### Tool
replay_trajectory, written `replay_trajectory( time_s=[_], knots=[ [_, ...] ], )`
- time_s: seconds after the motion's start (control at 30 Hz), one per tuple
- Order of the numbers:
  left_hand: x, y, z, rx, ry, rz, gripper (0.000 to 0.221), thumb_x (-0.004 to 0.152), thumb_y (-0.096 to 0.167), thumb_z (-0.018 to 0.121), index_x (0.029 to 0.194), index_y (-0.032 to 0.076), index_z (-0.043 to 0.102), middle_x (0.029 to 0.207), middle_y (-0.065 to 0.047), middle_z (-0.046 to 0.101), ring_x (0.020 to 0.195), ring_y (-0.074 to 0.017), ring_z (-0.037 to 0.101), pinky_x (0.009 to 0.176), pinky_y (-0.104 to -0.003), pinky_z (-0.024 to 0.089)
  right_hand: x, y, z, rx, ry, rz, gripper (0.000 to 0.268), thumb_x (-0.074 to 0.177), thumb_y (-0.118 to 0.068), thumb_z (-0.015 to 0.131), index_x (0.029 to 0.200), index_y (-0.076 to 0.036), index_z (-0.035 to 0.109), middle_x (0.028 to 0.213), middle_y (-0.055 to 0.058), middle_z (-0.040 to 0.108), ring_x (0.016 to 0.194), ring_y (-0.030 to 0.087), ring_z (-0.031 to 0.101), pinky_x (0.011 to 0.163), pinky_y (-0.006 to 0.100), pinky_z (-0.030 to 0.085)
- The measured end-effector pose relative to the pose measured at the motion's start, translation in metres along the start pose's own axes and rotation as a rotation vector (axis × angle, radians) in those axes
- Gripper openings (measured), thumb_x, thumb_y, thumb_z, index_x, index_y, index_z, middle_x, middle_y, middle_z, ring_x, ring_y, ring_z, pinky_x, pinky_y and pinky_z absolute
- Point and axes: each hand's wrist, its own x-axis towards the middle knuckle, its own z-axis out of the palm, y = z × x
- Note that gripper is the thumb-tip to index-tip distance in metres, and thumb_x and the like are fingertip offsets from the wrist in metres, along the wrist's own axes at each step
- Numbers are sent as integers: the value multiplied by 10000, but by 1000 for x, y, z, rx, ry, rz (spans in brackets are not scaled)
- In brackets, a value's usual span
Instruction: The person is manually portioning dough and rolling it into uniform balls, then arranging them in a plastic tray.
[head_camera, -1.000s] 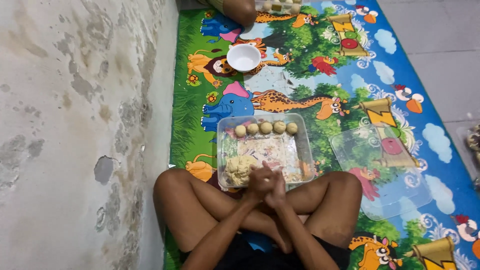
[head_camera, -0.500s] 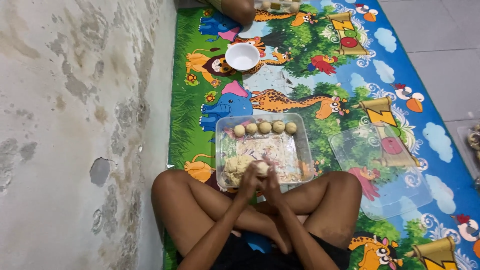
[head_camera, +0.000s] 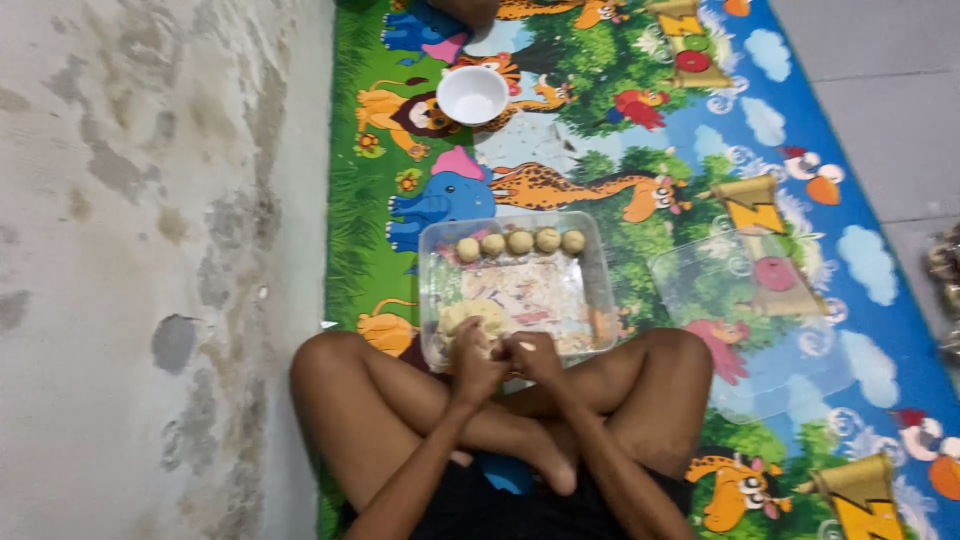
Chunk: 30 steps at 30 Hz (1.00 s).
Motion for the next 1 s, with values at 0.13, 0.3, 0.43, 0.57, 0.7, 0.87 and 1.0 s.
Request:
replay_trajectory(
  time_s=[0.13,0.3,0.43,0.57,0.7,0.87,1.0],
  knots=[
    [-15,-13,-1,-203,38,-301,634,549,175,942,891,104,413,1182,-146,560,1142,-378,607,946,-435,505,-14,-11,17,74,136,68,438,893,-334,835,636,-11,685,553,168,601,491,202,577,389,363,522],
    [-17,7,2,-309,95,-41,407,701,10,820,967,93,523,1141,-140,557,1119,-383,596,990,-449,469,-9,-27,15,106,81,71,382,812,-260,866,586,-56,636,507,159,600,452,195,622,391,300,499],
    [2,26,-15,-510,-49,-96,398,760,16,705,1093,119,512,1319,-187,440,1030,-341,566,914,-462,505,-16,-61,12,215,84,3,432,932,-203,690,549,-68,545,450,114,492,420,183,468,438,325,427],
    [8,12,-16,-596,-44,-111,540,697,-45,597,1212,88,503,1377,-204,392,981,-309,620,885,-465,546,-24,-88,3,310,109,-11,529,1003,-229,668,517,-125,486,423,73,411,368,107,339,370,269,363],
    [8,26,-20,-522,-64,-30,473,694,-66,584,1132,103,527,1338,-190,415,945,-329,598,872,-483,539,-8,-46,9,474,116,97,496,984,-238,673,559,-114,451,501,54,342,402,139,272,359,317,270],
    [-9,29,0,-203,-19,318,468,1003,526,533,1294,189,677,1392,-146,487,1301,-403,516,1081,-519,397,57,139,-20,301,-29,-480,504,1061,-352,598,1348,61,555,1259,197,572,1230,268,594,1047,439,538],
    [-1,21,14,-18,115,483,688,986,716,391,1299,190,704,1415,-154,545,1327,-371,529,1114,-471,362,-67,-159,13,1230,-416,263,497,1087,-450,481,1187,25,586,1113,160,698,913,229,721,475,213,579]
  ],
)
